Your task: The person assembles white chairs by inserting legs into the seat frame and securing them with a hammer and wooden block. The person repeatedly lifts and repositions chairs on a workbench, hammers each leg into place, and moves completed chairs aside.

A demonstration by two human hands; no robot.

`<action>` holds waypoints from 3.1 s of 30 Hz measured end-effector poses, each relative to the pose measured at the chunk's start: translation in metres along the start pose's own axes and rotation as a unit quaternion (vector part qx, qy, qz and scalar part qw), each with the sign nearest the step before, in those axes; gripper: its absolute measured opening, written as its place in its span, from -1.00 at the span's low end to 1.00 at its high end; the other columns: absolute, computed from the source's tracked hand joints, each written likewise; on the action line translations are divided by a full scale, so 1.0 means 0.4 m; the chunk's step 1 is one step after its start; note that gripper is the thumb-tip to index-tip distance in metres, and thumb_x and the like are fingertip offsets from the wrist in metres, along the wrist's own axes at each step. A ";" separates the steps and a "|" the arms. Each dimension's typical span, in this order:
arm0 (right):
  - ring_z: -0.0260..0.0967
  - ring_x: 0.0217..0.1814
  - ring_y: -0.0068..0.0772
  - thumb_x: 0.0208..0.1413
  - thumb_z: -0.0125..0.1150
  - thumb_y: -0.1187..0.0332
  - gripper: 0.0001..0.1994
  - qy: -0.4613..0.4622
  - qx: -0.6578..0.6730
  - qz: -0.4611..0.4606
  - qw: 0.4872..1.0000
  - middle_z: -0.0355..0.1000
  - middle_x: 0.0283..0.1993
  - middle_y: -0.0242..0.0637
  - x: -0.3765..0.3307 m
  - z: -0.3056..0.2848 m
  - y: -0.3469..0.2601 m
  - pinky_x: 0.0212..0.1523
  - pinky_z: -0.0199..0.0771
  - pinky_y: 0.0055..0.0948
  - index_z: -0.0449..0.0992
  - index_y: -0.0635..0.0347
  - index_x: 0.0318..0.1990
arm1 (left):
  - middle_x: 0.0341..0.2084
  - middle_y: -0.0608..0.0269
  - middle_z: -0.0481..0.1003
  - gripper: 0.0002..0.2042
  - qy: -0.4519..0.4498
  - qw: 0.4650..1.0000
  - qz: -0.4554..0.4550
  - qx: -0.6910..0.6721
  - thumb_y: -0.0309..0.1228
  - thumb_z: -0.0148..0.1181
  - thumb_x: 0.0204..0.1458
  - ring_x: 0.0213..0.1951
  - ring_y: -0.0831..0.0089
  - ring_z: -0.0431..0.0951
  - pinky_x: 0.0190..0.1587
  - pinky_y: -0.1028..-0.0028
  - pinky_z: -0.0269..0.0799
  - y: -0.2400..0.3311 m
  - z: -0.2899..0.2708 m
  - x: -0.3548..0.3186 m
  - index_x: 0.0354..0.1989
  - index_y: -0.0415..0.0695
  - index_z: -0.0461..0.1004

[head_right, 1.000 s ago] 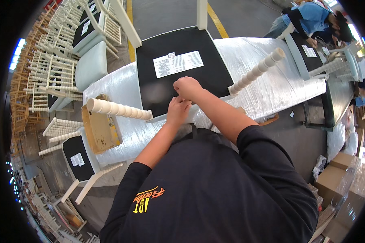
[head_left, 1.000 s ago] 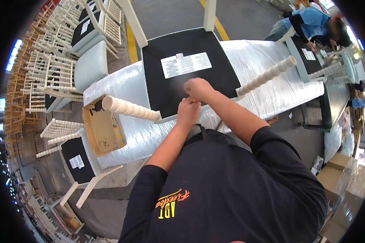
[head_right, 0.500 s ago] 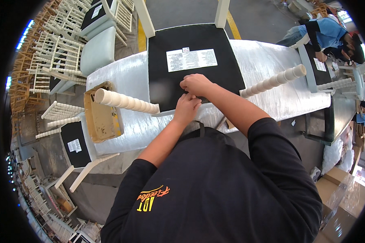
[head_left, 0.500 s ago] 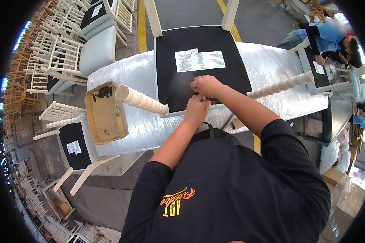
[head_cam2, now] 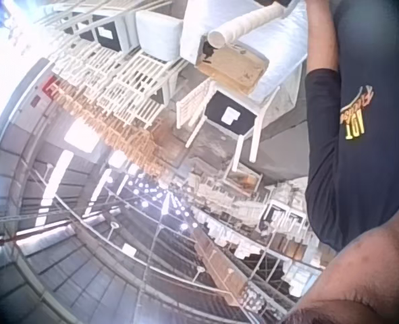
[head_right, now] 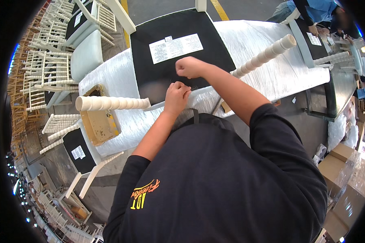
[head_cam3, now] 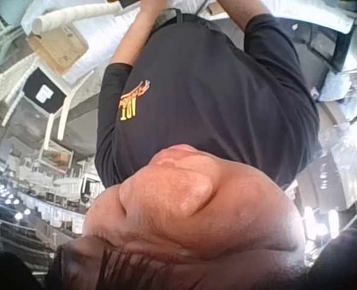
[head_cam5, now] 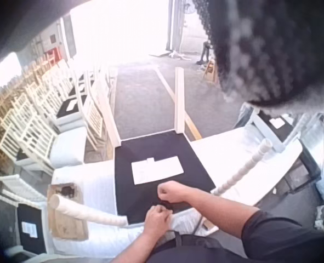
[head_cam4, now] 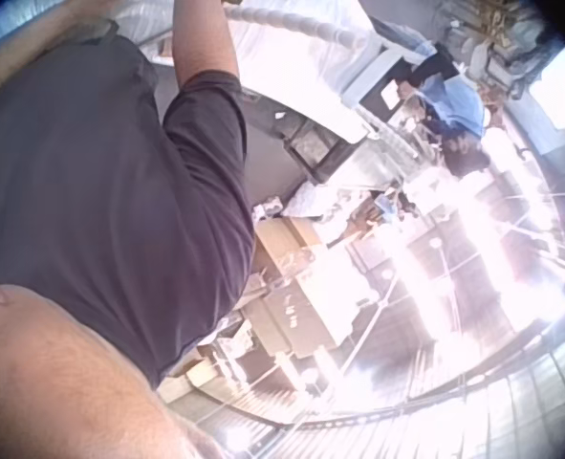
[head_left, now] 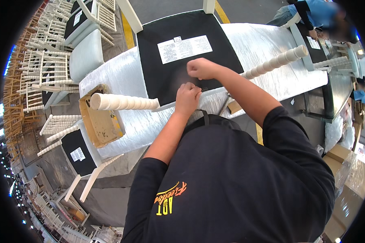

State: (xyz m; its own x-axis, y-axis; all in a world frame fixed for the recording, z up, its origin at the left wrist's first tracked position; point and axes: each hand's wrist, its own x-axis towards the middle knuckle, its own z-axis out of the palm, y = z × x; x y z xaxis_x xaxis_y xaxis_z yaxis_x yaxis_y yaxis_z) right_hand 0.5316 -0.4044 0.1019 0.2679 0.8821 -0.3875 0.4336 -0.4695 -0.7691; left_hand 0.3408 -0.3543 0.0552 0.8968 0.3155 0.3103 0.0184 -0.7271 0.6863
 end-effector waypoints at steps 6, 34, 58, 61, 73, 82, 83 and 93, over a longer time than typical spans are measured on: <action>0.53 -0.50 -0.52 0.27 0.19 0.38 -0.86 0.079 0.246 0.075 0.963 0.50 -0.42 -0.35 -0.160 -0.048 0.098 -0.46 0.57 -0.51 0.55 0.28 -0.24 | -0.32 0.21 0.53 -0.91 -0.019 1.000 -0.005 0.010 -0.47 0.43 -0.02 -0.19 0.16 0.53 -0.08 0.19 0.48 0.011 -0.002 0.008 -0.33 -0.13 0.68; 0.44 -0.62 -0.48 0.22 0.22 0.33 -0.81 0.065 0.081 0.119 0.987 0.46 -0.55 -0.33 -0.216 0.051 0.099 -0.53 0.45 -0.38 0.56 0.30 -0.31 | -0.27 0.19 0.55 -0.90 -0.034 0.999 -0.006 0.017 -0.43 0.42 0.02 -0.14 0.12 0.54 -0.03 0.18 0.48 -0.001 0.001 0.000 -0.30 -0.11 0.68; 0.38 -0.65 -0.50 0.20 0.23 0.27 -0.76 0.091 0.093 0.103 0.986 0.47 -0.51 -0.32 -0.200 0.100 0.153 -0.56 0.41 -0.41 0.62 0.31 -0.21 | -0.28 0.26 0.59 -0.89 -0.004 0.998 0.010 0.068 -0.30 0.39 0.04 -0.14 0.15 0.60 -0.04 0.17 0.55 -0.045 0.047 -0.014 -0.27 0.05 0.70; 0.40 -0.65 -0.48 0.17 0.23 0.26 -0.74 0.094 0.070 0.107 0.987 0.50 -0.51 -0.30 -0.203 0.097 0.147 -0.54 0.44 -0.40 0.62 0.32 -0.19 | -0.27 0.26 0.59 -0.88 -0.008 0.998 0.002 0.065 -0.30 0.39 0.05 -0.13 0.15 0.60 -0.02 0.18 0.54 -0.045 0.047 -0.020 -0.26 0.02 0.71; 0.45 -0.62 -0.48 0.20 0.26 0.21 -0.73 0.099 -0.009 0.084 0.991 0.53 -0.50 -0.30 -0.203 0.107 0.149 -0.53 0.48 -0.39 0.64 0.27 -0.22 | -0.24 0.29 0.59 -0.87 -0.012 0.997 0.001 0.079 -0.27 0.38 0.09 -0.08 0.17 0.60 0.01 0.16 0.54 -0.048 0.052 -0.024 -0.22 0.06 0.69; 0.52 -0.58 -0.38 0.19 0.28 0.14 -0.70 0.123 -0.059 0.089 0.987 0.56 -0.48 -0.21 -0.198 0.119 0.148 -0.40 0.57 -0.31 0.65 0.24 -0.21 | -0.24 0.30 0.58 -0.87 -0.009 0.997 -0.002 0.083 -0.25 0.37 0.09 -0.09 0.18 0.59 0.01 0.16 0.53 -0.053 0.057 -0.023 -0.23 0.06 0.69; 0.54 -0.56 -0.34 0.19 0.28 0.13 -0.69 0.125 -0.063 0.090 0.986 0.58 -0.46 -0.19 -0.200 0.121 0.150 -0.37 0.59 -0.28 0.66 0.23 -0.21 | -0.24 0.30 0.58 -0.87 -0.011 0.996 -0.003 0.084 -0.25 0.37 0.09 -0.09 0.18 0.59 0.02 0.16 0.53 -0.051 0.057 -0.023 -0.23 0.06 0.69; 0.62 -0.12 -0.03 0.17 0.27 0.11 -0.68 0.157 -0.146 0.073 0.974 0.66 -0.21 -0.10 -0.197 0.136 0.149 -0.02 0.59 -0.15 0.69 0.18 -0.16 | -0.24 0.29 0.57 -0.88 -0.031 0.996 -0.008 0.083 -0.28 0.38 0.09 -0.08 0.18 0.58 0.02 0.16 0.53 -0.048 0.057 -0.022 -0.22 0.07 0.68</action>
State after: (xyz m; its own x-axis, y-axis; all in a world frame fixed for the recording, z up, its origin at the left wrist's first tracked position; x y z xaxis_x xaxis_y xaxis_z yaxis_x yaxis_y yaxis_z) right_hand 0.4896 -0.5001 0.0589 0.5755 0.7715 -0.2714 0.5851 -0.6202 -0.5225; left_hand 0.3425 -0.3571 0.0242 0.9214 0.2927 0.2555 0.1006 -0.8149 0.5708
